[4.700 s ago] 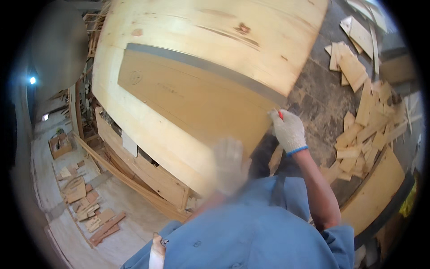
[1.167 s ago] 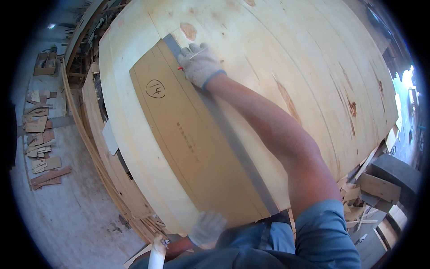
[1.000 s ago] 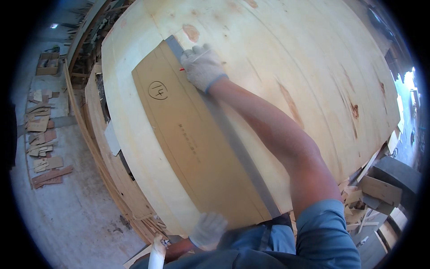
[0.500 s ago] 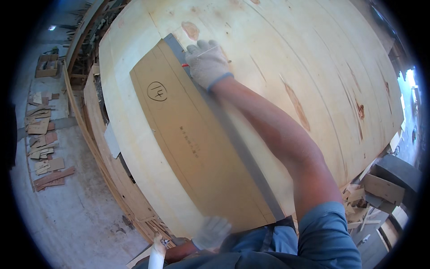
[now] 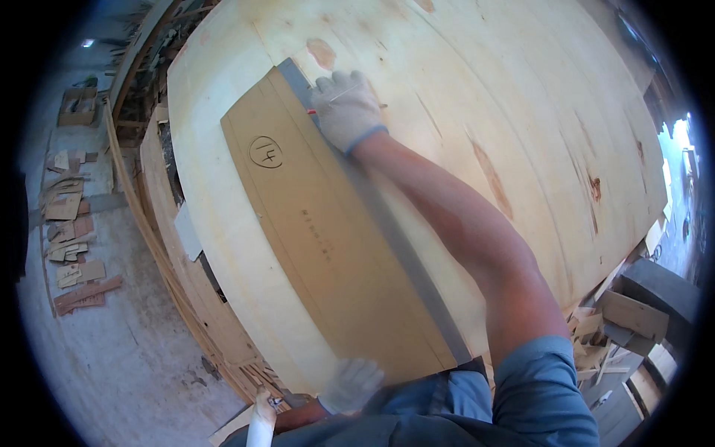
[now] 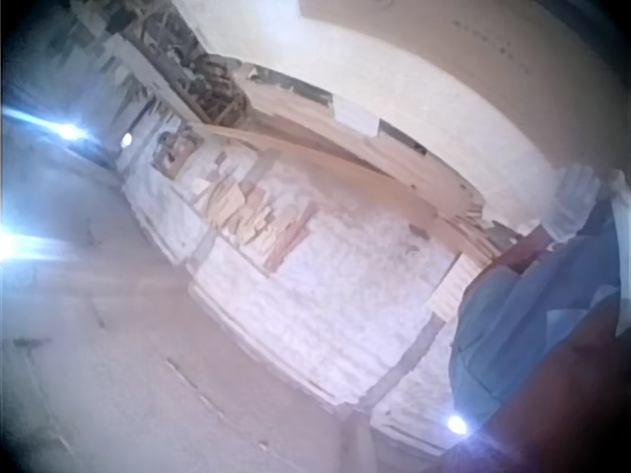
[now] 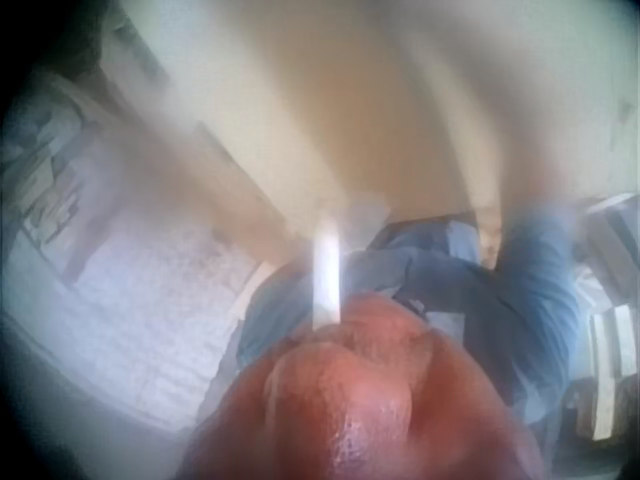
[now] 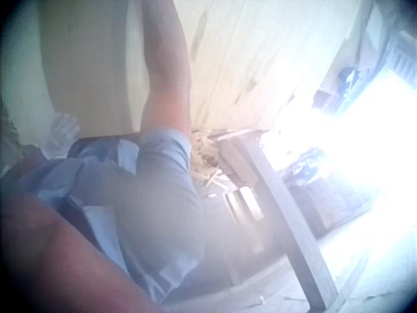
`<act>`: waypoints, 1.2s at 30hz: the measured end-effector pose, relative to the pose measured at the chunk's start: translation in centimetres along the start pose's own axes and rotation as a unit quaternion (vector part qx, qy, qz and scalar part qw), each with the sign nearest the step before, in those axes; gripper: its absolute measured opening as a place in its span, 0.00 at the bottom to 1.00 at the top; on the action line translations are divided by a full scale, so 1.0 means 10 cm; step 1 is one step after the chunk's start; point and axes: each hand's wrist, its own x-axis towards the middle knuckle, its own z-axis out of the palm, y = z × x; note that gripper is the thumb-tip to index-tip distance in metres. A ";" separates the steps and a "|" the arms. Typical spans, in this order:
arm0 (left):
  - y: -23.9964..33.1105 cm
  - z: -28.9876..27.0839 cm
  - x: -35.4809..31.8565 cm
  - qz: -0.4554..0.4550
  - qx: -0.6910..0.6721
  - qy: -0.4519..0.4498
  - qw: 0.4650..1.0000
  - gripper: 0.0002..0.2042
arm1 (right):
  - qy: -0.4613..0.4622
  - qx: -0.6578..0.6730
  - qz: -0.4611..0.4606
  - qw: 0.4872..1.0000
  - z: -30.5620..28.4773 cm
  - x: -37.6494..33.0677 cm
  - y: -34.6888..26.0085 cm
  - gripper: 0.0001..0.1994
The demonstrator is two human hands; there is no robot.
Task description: The person marks a large plywood sheet using a smaller board as a template and a red pencil, then hammers nails into the plywood and uses a nail gun to fasten the pieces together. The person works in a cluttered workshop with wood scraps on the floor.
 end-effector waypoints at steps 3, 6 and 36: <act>0.05 -0.18 0.15 0.015 0.018 0.146 0.989 0.22 | 0.021 -0.002 -0.011 1.000 -0.01 0.00 -0.01 0.08; 0.15 -0.41 0.25 0.001 0.008 0.156 0.988 0.17 | 0.021 0.008 -0.016 1.000 -0.03 0.01 -0.01 0.08; -3.02 -3.73 3.39 -0.273 0.113 0.591 0.750 0.19 | -0.017 0.211 0.050 0.976 -0.35 1.30 0.31 0.15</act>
